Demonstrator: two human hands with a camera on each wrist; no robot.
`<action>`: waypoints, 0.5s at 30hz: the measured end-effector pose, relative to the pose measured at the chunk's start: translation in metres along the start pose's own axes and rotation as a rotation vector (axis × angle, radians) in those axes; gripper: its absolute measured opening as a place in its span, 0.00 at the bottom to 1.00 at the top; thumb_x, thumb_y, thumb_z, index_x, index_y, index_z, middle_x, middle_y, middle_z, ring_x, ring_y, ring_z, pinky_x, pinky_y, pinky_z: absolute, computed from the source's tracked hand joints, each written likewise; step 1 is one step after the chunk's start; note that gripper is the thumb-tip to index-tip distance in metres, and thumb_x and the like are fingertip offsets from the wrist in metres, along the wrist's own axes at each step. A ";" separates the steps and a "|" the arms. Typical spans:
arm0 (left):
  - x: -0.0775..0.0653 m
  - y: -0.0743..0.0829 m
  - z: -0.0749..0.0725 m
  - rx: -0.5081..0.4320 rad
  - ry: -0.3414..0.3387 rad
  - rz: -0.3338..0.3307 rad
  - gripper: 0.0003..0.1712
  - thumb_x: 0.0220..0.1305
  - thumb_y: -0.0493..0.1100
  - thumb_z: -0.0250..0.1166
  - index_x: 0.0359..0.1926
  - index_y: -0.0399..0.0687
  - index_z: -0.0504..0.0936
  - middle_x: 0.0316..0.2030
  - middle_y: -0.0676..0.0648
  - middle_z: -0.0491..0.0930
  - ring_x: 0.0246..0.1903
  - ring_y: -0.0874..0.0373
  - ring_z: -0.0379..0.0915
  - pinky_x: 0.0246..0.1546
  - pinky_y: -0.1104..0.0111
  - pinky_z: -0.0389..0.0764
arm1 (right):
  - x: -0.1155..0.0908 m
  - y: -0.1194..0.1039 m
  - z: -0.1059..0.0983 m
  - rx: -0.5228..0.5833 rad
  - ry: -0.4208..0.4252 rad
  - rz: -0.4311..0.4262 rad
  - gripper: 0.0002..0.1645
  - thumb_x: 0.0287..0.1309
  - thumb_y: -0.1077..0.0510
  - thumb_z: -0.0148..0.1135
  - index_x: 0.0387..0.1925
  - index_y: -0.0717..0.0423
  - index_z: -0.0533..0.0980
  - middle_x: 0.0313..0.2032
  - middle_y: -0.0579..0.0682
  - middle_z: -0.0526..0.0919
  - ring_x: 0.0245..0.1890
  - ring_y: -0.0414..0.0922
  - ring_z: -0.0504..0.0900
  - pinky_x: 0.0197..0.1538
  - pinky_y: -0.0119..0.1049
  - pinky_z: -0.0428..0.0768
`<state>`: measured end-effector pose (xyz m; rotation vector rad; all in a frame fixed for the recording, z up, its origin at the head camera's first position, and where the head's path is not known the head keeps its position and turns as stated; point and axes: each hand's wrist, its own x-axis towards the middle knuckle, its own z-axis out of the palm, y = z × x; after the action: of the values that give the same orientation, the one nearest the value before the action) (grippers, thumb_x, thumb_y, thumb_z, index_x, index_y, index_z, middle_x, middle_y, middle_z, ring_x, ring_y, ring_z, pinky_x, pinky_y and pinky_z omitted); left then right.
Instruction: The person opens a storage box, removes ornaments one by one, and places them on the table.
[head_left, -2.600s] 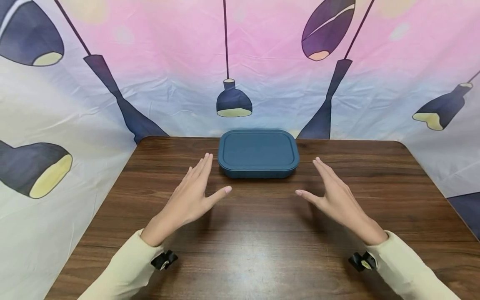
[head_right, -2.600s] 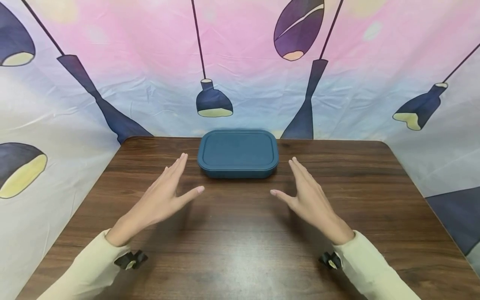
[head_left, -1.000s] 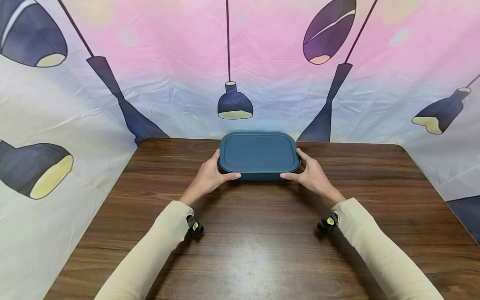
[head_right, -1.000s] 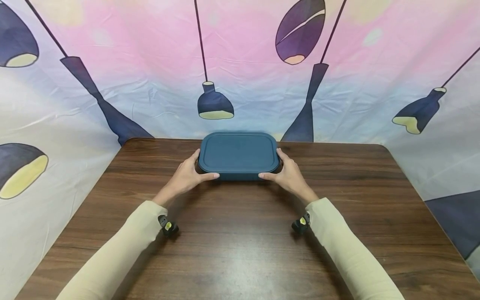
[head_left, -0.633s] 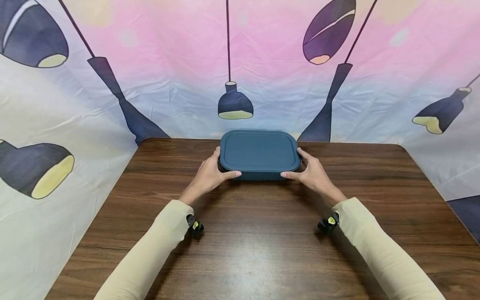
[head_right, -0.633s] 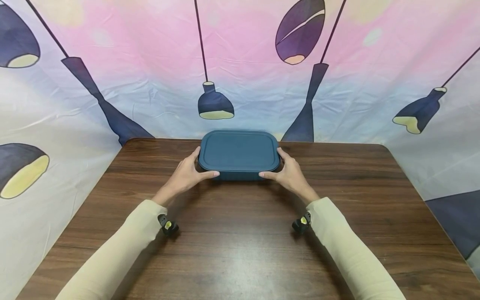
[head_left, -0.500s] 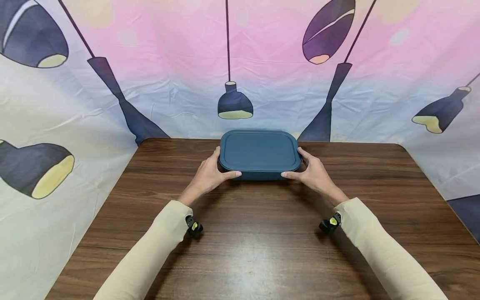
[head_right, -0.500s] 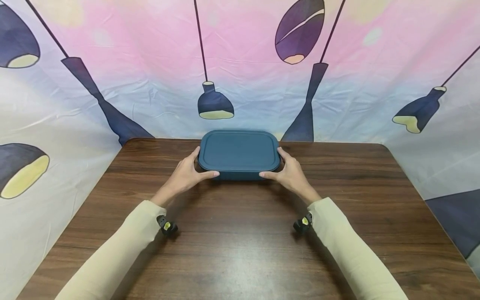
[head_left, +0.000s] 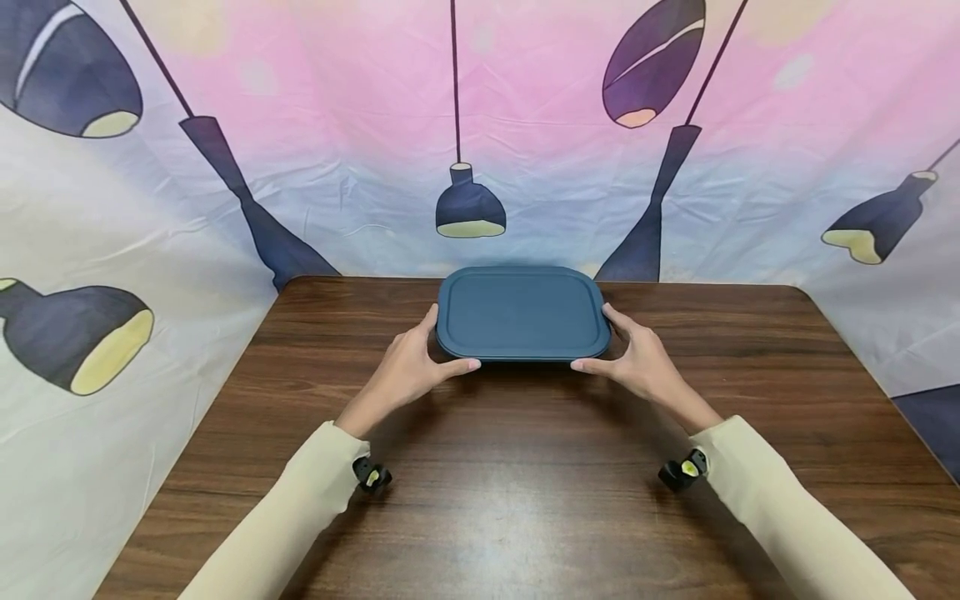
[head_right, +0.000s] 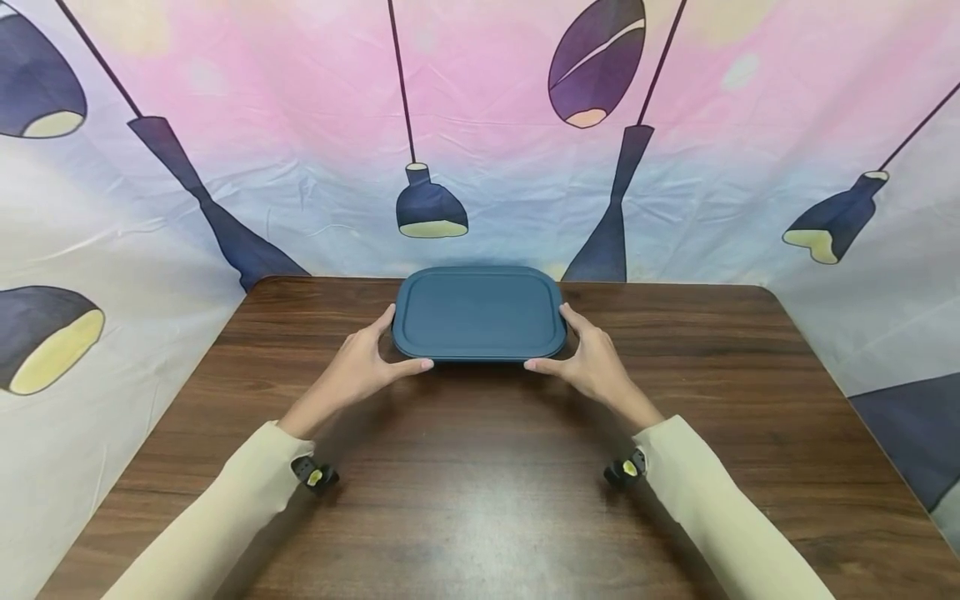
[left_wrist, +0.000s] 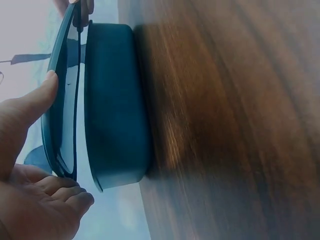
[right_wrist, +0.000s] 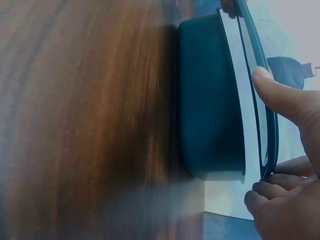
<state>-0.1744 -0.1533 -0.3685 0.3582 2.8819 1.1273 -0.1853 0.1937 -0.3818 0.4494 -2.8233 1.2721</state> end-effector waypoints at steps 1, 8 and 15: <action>-0.003 0.000 -0.001 0.011 0.002 0.008 0.69 0.55 0.66 0.75 0.80 0.39 0.45 0.74 0.35 0.59 0.67 0.41 0.67 0.61 0.48 0.75 | -0.003 0.000 -0.001 0.000 0.000 -0.004 0.64 0.50 0.44 0.81 0.77 0.64 0.55 0.76 0.60 0.56 0.74 0.60 0.60 0.68 0.59 0.68; -0.026 0.003 -0.003 0.078 0.018 0.050 0.68 0.52 0.68 0.75 0.79 0.37 0.50 0.59 0.34 0.77 0.45 0.46 0.81 0.50 0.53 0.81 | -0.024 -0.004 -0.001 -0.015 0.013 -0.050 0.63 0.47 0.45 0.82 0.76 0.65 0.58 0.74 0.60 0.61 0.73 0.59 0.63 0.67 0.57 0.71; -0.048 0.006 -0.002 0.138 0.037 0.071 0.67 0.49 0.69 0.76 0.78 0.37 0.56 0.45 0.37 0.83 0.24 0.55 0.72 0.39 0.59 0.80 | -0.049 -0.006 0.000 -0.023 0.003 -0.052 0.62 0.47 0.44 0.82 0.75 0.63 0.60 0.74 0.60 0.62 0.71 0.60 0.65 0.64 0.58 0.74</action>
<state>-0.1264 -0.1610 -0.3653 0.4526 3.0107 0.9562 -0.1372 0.2028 -0.3835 0.5165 -2.8005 1.2294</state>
